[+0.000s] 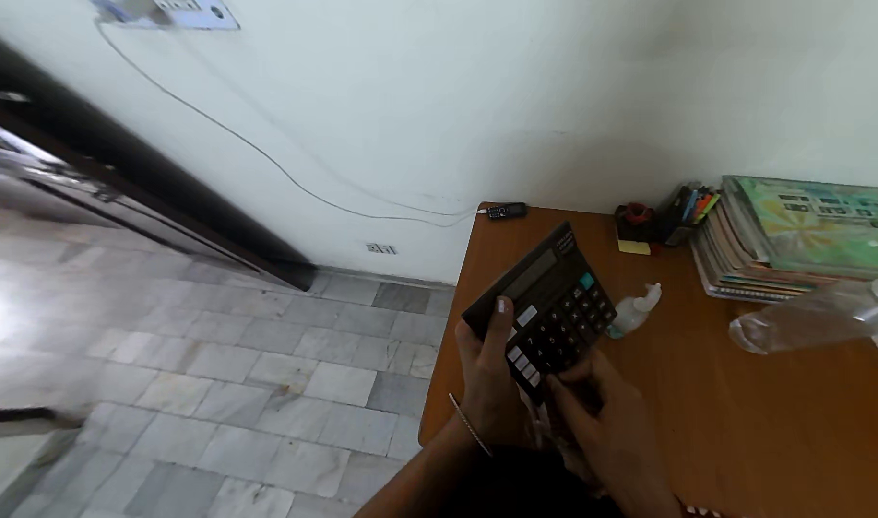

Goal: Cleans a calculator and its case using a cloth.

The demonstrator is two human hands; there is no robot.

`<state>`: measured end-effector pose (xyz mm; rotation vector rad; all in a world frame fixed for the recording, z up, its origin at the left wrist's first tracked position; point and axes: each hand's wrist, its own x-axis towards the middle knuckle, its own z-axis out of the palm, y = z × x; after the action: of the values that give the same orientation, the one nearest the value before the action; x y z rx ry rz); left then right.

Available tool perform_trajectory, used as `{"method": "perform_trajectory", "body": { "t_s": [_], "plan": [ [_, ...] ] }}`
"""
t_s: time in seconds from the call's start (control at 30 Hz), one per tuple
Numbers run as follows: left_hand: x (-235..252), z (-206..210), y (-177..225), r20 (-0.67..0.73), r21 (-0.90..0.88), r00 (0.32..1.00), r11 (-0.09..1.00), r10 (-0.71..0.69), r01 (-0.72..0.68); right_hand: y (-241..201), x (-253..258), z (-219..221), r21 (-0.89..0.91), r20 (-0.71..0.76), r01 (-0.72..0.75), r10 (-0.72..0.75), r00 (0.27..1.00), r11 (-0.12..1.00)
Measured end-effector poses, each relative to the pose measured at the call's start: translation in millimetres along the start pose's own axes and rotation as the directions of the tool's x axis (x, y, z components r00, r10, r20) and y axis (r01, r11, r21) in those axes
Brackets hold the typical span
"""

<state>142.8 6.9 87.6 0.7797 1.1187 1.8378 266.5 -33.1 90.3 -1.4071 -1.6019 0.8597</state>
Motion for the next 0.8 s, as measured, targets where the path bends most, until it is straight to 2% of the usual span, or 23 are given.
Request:
{"method": "perform_trajectory", "body": {
  "t_s": [0.17, 0.33, 0.57, 0.63, 0.8],
  "plan": [
    [7.8, -1.1, 1.3, -0.055, 0.056, 0.998, 0.998, -0.038, 0.041, 8.1, -6.4, -8.0, -0.113, 0.018, -0.086, 0.089, 0.996, 0.99],
    [4.0, -0.3, 3.9, -0.042, 0.053, 0.997, 0.997, -0.058, 0.061, -4.6, -3.4, -10.7, -0.006, -0.087, 0.001, -0.001, 0.996, 1.0],
    [-5.5, -11.1, 0.9, 0.059, -0.021, 0.996, 0.997, 0.069, -0.068, -3.8, 20.5, -21.6, 0.023, -0.258, -0.012, 0.017, 0.966, 1.0],
    [-5.7, -14.1, 6.7, 0.077, -0.001, 0.997, 1.0, 0.015, -0.015, 2.6, 29.2, -29.5, -0.048, -0.299, 0.064, -0.076, 0.951, 0.997],
    [3.2, -10.4, 34.2, 0.031, 0.097, 0.951, 0.948, -0.308, 0.304, 12.2, 40.3, -40.1, -0.349, -0.281, 0.274, -0.378, 0.882, 0.896]
  ]
}}
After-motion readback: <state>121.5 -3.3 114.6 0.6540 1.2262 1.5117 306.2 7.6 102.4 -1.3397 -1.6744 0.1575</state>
